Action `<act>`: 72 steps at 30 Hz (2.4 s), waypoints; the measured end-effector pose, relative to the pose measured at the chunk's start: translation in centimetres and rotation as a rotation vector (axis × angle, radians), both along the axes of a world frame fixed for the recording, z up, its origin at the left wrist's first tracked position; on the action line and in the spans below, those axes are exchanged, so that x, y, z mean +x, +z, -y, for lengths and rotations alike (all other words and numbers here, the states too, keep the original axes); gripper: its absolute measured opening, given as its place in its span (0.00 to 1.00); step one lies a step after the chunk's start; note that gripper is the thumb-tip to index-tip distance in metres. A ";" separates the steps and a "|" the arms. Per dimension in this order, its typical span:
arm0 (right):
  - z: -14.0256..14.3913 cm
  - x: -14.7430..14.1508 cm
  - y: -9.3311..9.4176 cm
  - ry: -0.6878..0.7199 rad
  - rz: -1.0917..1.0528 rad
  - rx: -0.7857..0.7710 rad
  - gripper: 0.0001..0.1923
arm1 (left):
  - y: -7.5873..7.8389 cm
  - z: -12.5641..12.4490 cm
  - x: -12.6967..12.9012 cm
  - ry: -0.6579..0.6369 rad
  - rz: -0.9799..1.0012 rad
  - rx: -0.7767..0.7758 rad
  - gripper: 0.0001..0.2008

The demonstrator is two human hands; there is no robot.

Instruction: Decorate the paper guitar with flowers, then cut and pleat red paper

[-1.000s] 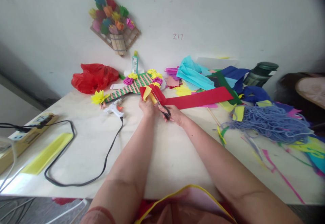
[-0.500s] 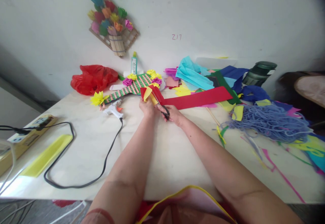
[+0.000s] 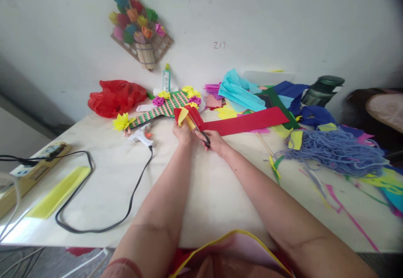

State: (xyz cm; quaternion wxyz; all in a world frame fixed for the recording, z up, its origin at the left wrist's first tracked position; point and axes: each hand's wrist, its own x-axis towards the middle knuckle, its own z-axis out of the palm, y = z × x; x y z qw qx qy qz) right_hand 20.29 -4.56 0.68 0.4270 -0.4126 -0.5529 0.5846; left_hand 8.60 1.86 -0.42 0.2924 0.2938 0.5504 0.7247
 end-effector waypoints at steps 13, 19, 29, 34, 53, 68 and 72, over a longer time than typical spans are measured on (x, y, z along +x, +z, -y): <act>-0.3 0.1 -0.4 -0.004 0.010 0.026 0.20 | 0.0 0.0 0.1 -0.015 0.093 0.036 0.11; 0.0 0.0 0.5 -0.016 -0.030 -0.061 0.23 | -1.3 -1.0 -0.1 -0.028 0.024 0.082 0.12; 0.1 0.3 1.0 0.016 0.037 -0.071 0.24 | -1.7 -1.1 0.2 -0.072 0.025 0.123 0.15; 0.0 0.3 0.8 -0.016 0.027 -0.076 0.25 | -1.9 -1.2 0.5 -0.079 0.004 0.116 0.14; 0.3 -0.1 1.3 -0.067 -0.044 -0.095 0.22 | -1.2 -0.6 0.8 -0.091 0.006 0.079 0.16; 0.1 -0.2 0.2 -0.101 -0.082 -0.001 0.22 | -0.8 -0.3 0.8 -0.082 0.019 0.063 0.13; 0.0 -0.3 0.2 -0.110 -0.073 0.016 0.21 | -0.9 -0.4 0.7 -0.077 0.016 0.068 0.13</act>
